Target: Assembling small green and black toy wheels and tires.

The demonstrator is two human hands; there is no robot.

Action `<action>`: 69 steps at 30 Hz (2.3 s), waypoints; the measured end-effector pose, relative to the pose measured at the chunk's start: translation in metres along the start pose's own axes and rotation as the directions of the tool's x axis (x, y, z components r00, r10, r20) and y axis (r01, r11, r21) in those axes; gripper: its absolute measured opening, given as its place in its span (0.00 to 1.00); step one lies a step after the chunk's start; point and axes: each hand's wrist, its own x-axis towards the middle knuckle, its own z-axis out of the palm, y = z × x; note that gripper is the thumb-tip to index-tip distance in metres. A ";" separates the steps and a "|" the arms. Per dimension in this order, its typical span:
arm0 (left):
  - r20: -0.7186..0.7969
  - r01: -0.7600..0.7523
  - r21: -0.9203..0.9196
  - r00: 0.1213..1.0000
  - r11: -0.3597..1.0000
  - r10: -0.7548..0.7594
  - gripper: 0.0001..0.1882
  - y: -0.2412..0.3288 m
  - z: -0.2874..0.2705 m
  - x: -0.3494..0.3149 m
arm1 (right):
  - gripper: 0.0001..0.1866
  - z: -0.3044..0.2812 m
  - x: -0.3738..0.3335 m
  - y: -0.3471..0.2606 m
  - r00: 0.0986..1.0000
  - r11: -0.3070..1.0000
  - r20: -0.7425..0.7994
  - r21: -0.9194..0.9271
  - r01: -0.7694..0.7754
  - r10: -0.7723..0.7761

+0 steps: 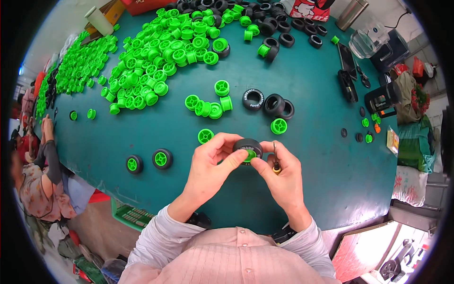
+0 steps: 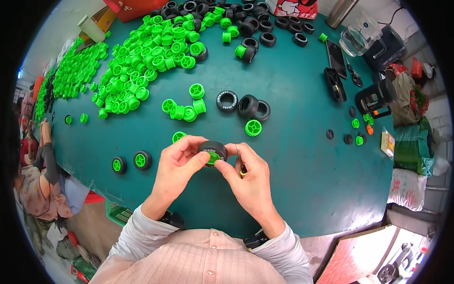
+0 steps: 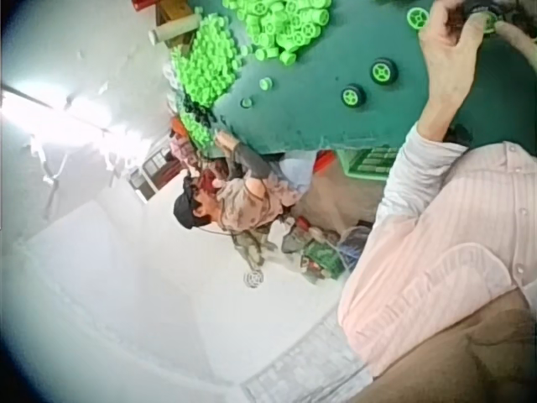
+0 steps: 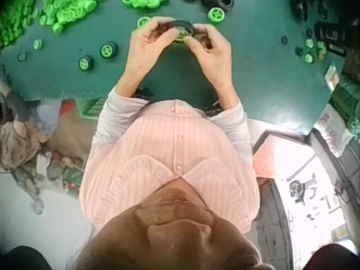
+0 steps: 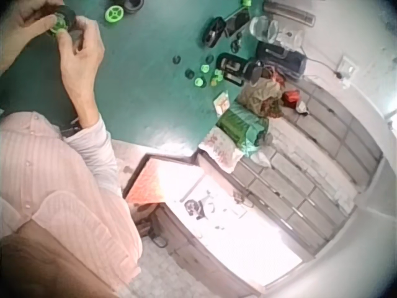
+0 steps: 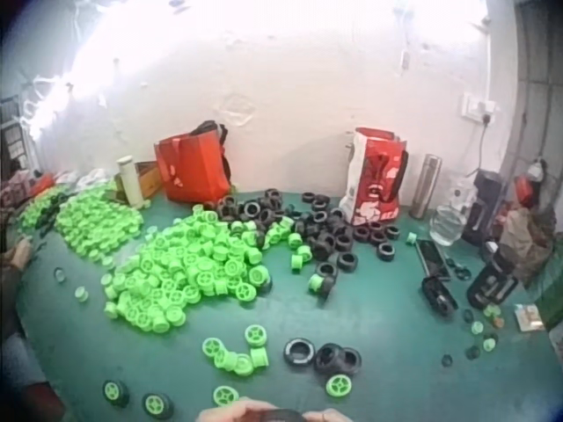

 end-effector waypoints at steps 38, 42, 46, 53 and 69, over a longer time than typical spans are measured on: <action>-0.036 0.022 -0.150 0.999 0.988 -0.028 0.16 -0.003 0.001 -0.009 | 0.15 0.001 -0.004 -0.010 0.997 0.996 0.023 -0.053 0.077 -0.076; 0.001 0.046 -0.214 0.999 0.976 -0.047 0.13 -0.008 0.000 -0.012 | 0.13 0.002 -0.011 0.003 0.995 0.995 0.032 -0.034 0.098 -0.096; 0.061 0.099 -0.267 0.994 0.959 -0.086 0.13 -0.019 -0.009 -0.012 | 0.11 -0.004 -0.008 0.001 0.985 0.970 0.124 0.198 -0.141 0.118; 0.145 0.170 -0.209 0.979 0.963 -0.141 0.14 -0.009 -0.008 -0.007 | 0.11 -0.007 -0.002 0.005 0.996 0.989 0.079 0.139 -0.047 0.036; 0.040 0.162 -0.475 0.986 0.865 -0.163 0.15 -0.018 0.012 -0.009 | 0.10 0.002 -0.001 -0.005 0.998 0.987 -0.051 0.162 -0.015 0.024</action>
